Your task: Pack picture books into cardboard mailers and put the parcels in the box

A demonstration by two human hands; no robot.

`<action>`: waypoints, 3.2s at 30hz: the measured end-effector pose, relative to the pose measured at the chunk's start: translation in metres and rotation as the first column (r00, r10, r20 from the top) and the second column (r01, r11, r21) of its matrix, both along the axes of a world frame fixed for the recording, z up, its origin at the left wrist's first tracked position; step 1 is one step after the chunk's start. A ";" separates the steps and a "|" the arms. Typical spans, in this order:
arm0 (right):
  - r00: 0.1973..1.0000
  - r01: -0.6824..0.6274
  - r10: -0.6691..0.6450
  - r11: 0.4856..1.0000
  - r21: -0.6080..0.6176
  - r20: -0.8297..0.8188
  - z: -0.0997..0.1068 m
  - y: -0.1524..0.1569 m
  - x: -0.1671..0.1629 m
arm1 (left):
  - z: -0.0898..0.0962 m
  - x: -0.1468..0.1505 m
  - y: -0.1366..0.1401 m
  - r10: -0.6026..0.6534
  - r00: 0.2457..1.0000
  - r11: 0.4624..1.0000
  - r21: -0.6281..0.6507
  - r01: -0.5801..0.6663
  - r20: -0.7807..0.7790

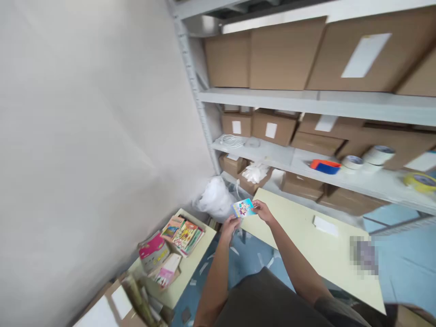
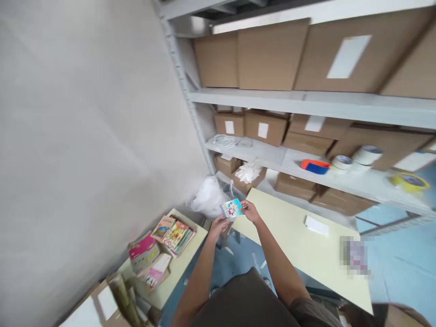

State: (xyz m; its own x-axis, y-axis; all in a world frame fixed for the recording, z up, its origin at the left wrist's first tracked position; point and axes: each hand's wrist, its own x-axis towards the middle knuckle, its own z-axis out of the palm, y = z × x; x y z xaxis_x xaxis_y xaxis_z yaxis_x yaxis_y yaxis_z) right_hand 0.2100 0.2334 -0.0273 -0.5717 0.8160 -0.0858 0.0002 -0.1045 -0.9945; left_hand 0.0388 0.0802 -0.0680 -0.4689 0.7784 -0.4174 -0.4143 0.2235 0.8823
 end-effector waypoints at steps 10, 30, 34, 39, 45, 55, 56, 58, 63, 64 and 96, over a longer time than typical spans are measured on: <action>0.874 0.477 -0.486 0.866 -0.147 -0.027 0.012 0.041 0.228 | 0.019 0.204 0.139 -0.281 0.921 0.954 -0.024 0.299 0.270; 0.780 0.578 -0.597 0.803 -0.147 -0.190 0.058 0.053 0.239 | 0.100 0.204 0.256 -0.661 0.690 0.658 0.213 0.722 -0.295; 0.785 0.566 -0.585 0.811 -0.148 -0.206 0.064 0.060 0.226 | 0.095 0.193 0.264 -0.564 0.744 0.740 0.180 0.648 -0.358; 0.808 0.586 -0.571 0.803 0.105 -0.143 0.065 0.069 0.205 | 0.110 0.199 0.270 -0.558 0.675 0.691 0.181 0.700 -0.483; 0.849 0.523 -0.523 0.814 0.251 -0.075 0.060 0.077 0.195 | 0.127 0.196 0.270 -0.654 0.641 0.577 0.284 0.766 -0.401; 0.799 0.571 -0.573 0.818 -0.068 -0.180 0.087 0.079 0.225 | 0.135 0.172 0.292 -0.653 0.703 0.643 0.282 0.712 -0.284; 0.791 0.583 -0.586 0.809 -0.077 -0.175 0.090 0.078 0.225 | 0.135 0.176 0.291 -0.575 0.750 0.709 0.258 0.656 -0.327; 0.778 0.603 -0.603 0.796 -0.058 -0.178 0.095 0.076 0.222 | 0.134 0.186 0.287 -0.446 0.787 0.786 0.235 0.572 -0.426; 0.867 0.496 -0.468 0.846 0.197 -0.173 0.102 0.071 0.206 | 0.139 0.212 0.266 -0.537 0.707 0.647 0.313 0.696 -0.461; 0.880 0.475 -0.454 0.845 0.246 -0.143 0.101 0.071 0.205 | 0.140 0.213 0.264 -0.544 0.712 0.642 0.326 0.694 -0.443; 0.721 0.676 -0.661 0.601 -0.426 0.210 -0.126 0.116 0.195 | -0.081 0.148 0.287 -0.628 0.778 0.772 -0.109 0.626 0.024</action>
